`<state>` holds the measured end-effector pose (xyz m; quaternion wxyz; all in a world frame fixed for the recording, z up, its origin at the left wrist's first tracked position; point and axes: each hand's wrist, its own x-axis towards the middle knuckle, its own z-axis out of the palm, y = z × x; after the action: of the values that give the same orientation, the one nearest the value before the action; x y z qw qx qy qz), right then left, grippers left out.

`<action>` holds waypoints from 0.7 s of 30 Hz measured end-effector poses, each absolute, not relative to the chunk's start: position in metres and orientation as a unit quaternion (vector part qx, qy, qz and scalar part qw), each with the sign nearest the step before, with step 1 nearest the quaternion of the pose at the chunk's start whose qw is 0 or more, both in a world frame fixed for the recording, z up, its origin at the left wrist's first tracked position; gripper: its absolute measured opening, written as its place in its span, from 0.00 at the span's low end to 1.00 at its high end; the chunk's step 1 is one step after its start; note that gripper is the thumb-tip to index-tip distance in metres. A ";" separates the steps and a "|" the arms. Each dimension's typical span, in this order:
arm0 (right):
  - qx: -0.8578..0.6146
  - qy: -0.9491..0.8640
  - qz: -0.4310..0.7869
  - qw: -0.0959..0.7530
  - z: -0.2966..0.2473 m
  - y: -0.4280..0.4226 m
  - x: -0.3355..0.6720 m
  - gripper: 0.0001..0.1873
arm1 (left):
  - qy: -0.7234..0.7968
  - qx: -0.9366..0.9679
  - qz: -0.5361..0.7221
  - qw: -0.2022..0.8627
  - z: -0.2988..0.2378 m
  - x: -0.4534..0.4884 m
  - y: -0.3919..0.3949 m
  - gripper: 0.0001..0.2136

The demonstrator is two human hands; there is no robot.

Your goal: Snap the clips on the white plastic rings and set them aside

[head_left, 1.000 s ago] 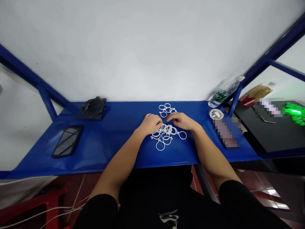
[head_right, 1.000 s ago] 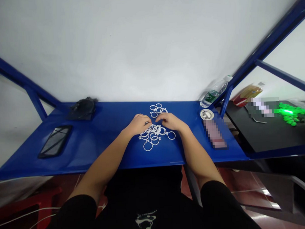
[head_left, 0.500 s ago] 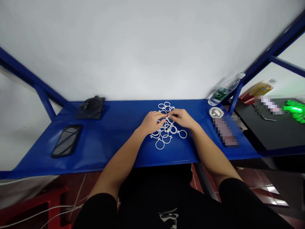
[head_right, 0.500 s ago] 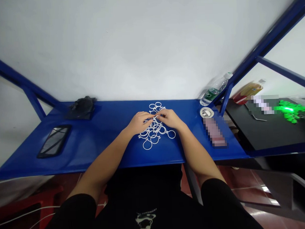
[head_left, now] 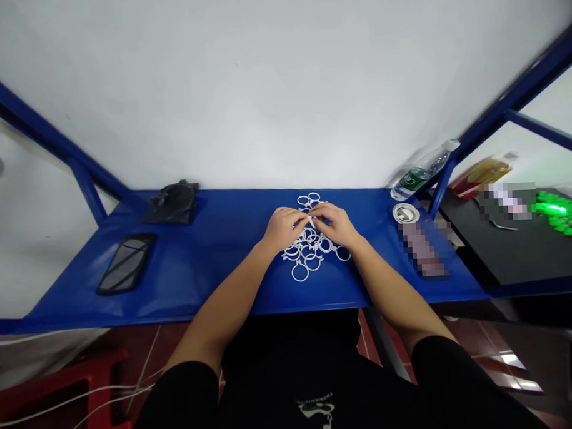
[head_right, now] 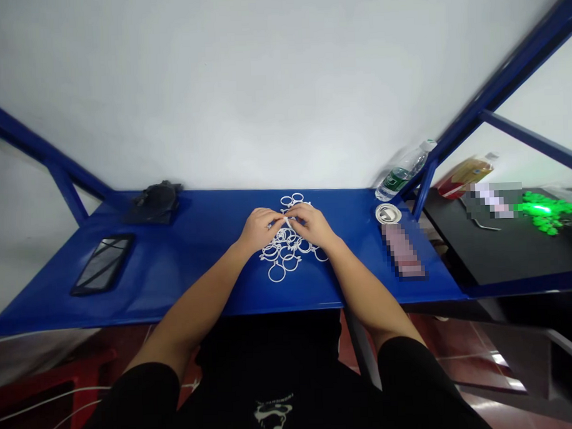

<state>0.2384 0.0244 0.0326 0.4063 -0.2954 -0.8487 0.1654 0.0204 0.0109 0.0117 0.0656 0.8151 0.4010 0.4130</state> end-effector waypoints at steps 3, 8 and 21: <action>-0.295 -0.848 0.164 0.409 0.033 0.024 0.238 0.09 | 0.404 0.813 0.415 0.053 0.012 0.023 0.009 0.10; -0.297 -0.841 0.148 0.428 0.032 0.021 0.232 0.08 | 0.417 0.808 0.414 0.037 0.010 0.023 0.009 0.11; -0.415 -0.799 0.044 0.434 0.027 0.034 0.246 0.08 | 0.442 0.787 0.428 0.043 0.010 0.018 0.014 0.13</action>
<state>0.2458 0.0342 0.0273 0.4335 -0.4146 -0.7989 0.0441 0.0177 0.0136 0.0098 0.0429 0.7873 0.4422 0.4276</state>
